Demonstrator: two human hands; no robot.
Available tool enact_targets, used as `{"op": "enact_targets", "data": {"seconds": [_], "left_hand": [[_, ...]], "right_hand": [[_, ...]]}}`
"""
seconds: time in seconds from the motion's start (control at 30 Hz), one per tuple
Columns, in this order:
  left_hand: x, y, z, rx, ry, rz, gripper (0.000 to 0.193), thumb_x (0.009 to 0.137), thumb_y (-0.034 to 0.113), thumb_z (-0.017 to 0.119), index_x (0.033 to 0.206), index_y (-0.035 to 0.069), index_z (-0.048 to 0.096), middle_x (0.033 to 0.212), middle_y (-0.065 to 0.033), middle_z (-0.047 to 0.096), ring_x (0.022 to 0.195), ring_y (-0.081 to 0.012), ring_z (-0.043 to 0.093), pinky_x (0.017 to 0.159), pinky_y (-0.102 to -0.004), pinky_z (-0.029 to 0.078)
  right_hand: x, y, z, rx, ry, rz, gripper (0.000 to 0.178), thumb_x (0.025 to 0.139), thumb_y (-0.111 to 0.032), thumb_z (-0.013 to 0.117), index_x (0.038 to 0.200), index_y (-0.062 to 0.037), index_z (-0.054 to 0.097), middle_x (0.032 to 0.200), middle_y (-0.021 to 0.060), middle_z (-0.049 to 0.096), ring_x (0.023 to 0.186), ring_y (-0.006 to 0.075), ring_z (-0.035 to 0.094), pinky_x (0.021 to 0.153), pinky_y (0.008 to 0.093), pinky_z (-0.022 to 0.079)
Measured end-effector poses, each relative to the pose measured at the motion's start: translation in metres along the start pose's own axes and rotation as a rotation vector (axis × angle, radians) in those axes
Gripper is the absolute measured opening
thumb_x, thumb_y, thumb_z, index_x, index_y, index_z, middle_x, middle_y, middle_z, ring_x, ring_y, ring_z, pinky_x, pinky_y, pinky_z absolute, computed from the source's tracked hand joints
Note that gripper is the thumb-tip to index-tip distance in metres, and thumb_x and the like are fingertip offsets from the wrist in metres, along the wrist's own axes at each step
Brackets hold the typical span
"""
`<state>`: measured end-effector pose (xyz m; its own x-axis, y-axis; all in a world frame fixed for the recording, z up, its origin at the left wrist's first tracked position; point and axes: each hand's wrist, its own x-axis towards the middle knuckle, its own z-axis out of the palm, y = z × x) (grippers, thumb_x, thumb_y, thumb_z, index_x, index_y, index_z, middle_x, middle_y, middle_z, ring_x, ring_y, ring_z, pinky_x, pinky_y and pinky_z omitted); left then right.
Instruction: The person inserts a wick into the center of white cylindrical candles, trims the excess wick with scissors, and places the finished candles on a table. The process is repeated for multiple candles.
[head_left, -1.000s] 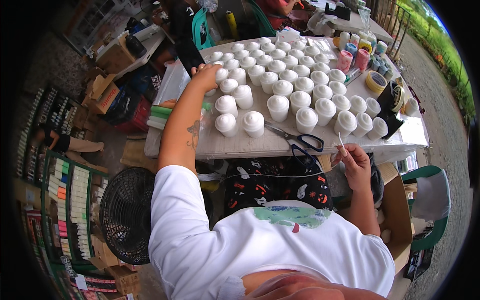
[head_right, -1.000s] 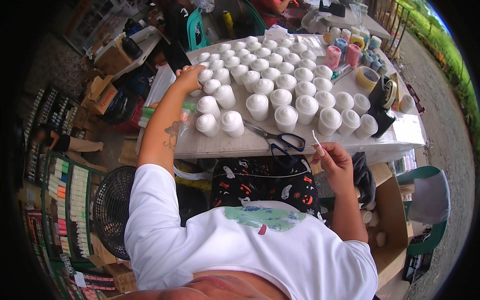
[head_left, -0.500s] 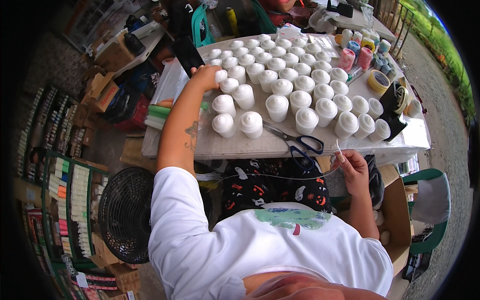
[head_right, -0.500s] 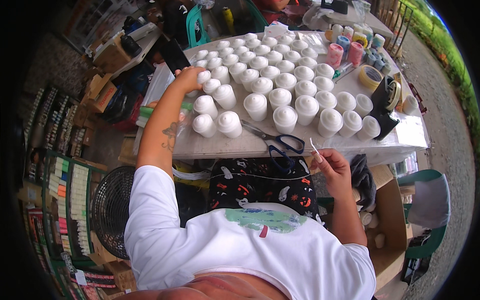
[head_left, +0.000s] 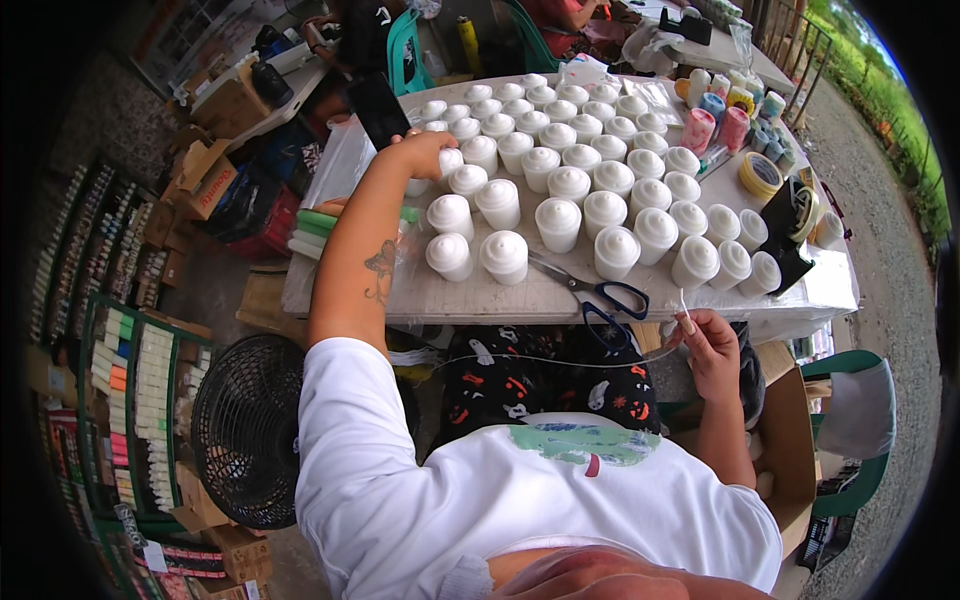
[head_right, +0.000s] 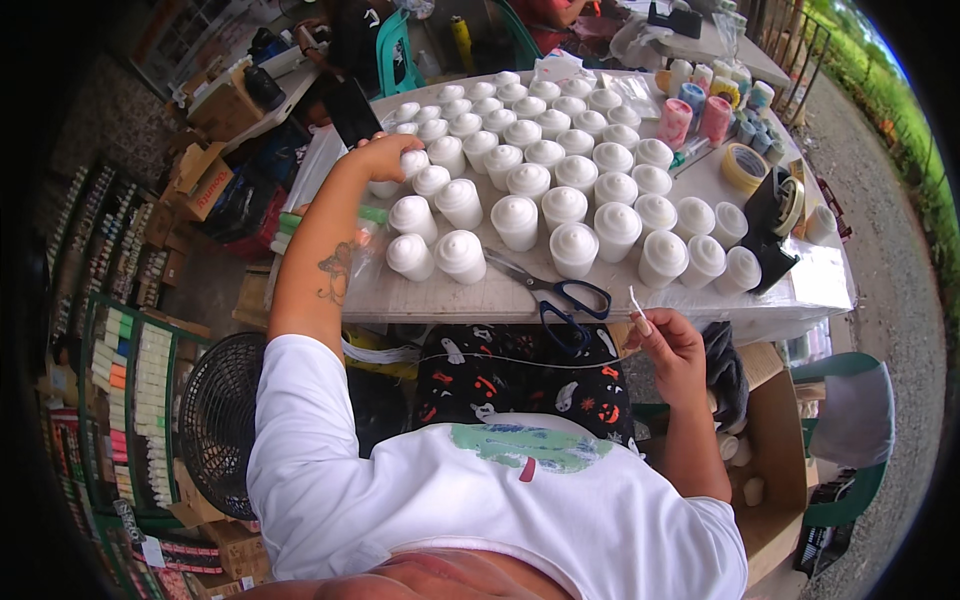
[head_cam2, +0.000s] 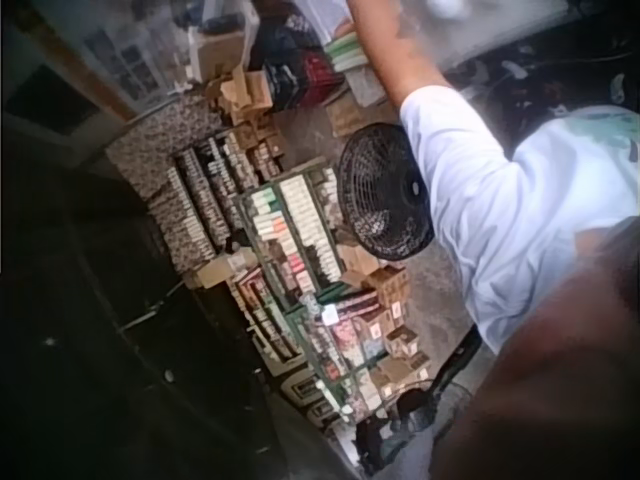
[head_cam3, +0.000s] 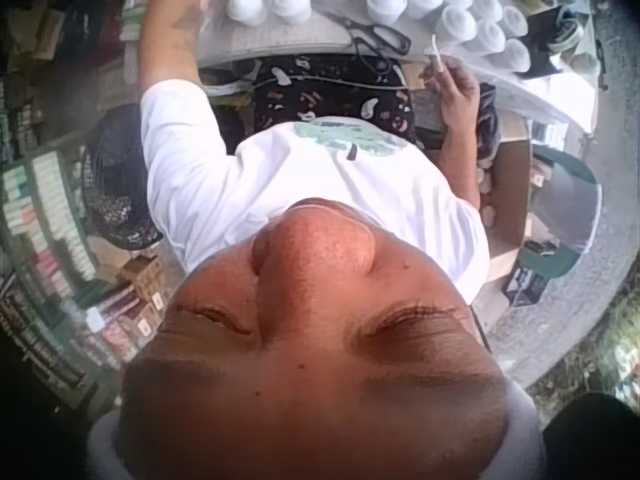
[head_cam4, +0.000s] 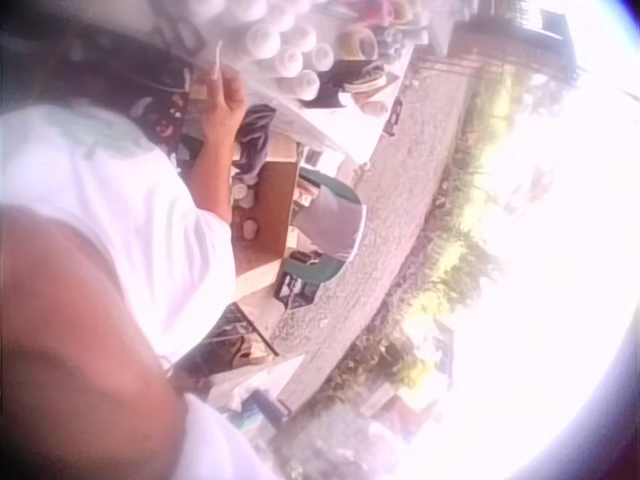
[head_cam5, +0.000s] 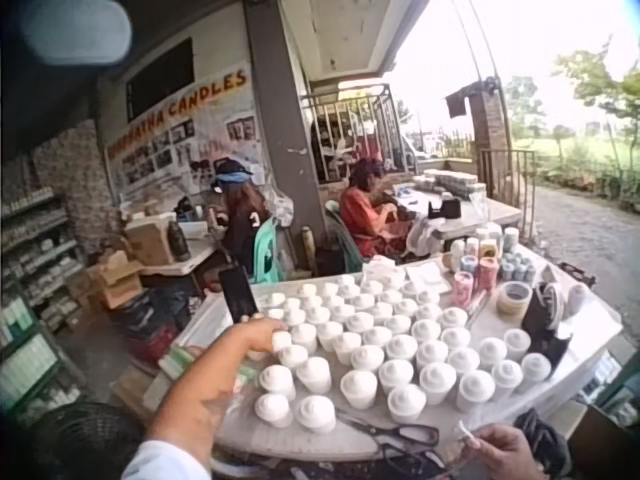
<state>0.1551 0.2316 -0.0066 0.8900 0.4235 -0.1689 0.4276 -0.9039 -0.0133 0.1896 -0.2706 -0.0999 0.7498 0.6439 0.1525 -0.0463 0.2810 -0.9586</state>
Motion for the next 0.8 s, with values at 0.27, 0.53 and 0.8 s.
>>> {"op": "enact_targets", "data": {"seconds": [0.27, 0.53, 0.8], "left_hand": [[-0.010, 0.009, -0.008, 0.114, -0.003, -0.040, 0.074, 0.059, 0.029, 0.081, 0.129, 0.022, 0.056, 0.120, -0.0026, 0.062, 0.117, -0.0238, 0.050, 0.090, -0.0393, 0.037], [0.021, -0.013, 0.003, -0.376, 0.133, -0.021, 0.069, 0.068, 0.038, 0.076, 0.131, 0.021, 0.053, 0.121, -0.0070, 0.061, 0.117, -0.0249, 0.053, 0.099, -0.0427, 0.032], [0.036, 0.051, 0.024, -0.219, 0.127, -0.222, 0.075, 0.062, 0.050, 0.076, 0.127, 0.022, 0.051, 0.123, -0.0075, 0.062, 0.121, -0.0277, 0.052, 0.105, -0.0627, 0.014]], "right_hand": [[0.002, 0.000, 0.000, -0.010, -0.008, -0.002, 0.016, 0.093, -0.011, 0.059, 0.103, 0.0018, 0.061, 0.082, 0.0049, 0.064, 0.074, 0.0117, 0.059, 0.071, 0.0252, 0.047], [0.006, 0.000, 0.002, 0.003, -0.042, 0.002, 0.016, 0.093, -0.011, 0.060, 0.102, 0.0015, 0.062, 0.084, 0.0049, 0.064, 0.074, 0.0119, 0.060, 0.070, 0.0252, 0.047], [-0.001, 0.000, 0.017, 0.024, -0.052, 0.074, 0.014, 0.091, -0.010, 0.062, 0.100, 0.0014, 0.063, 0.085, 0.0044, 0.064, 0.075, 0.0117, 0.061, 0.070, 0.0249, 0.049]]}}
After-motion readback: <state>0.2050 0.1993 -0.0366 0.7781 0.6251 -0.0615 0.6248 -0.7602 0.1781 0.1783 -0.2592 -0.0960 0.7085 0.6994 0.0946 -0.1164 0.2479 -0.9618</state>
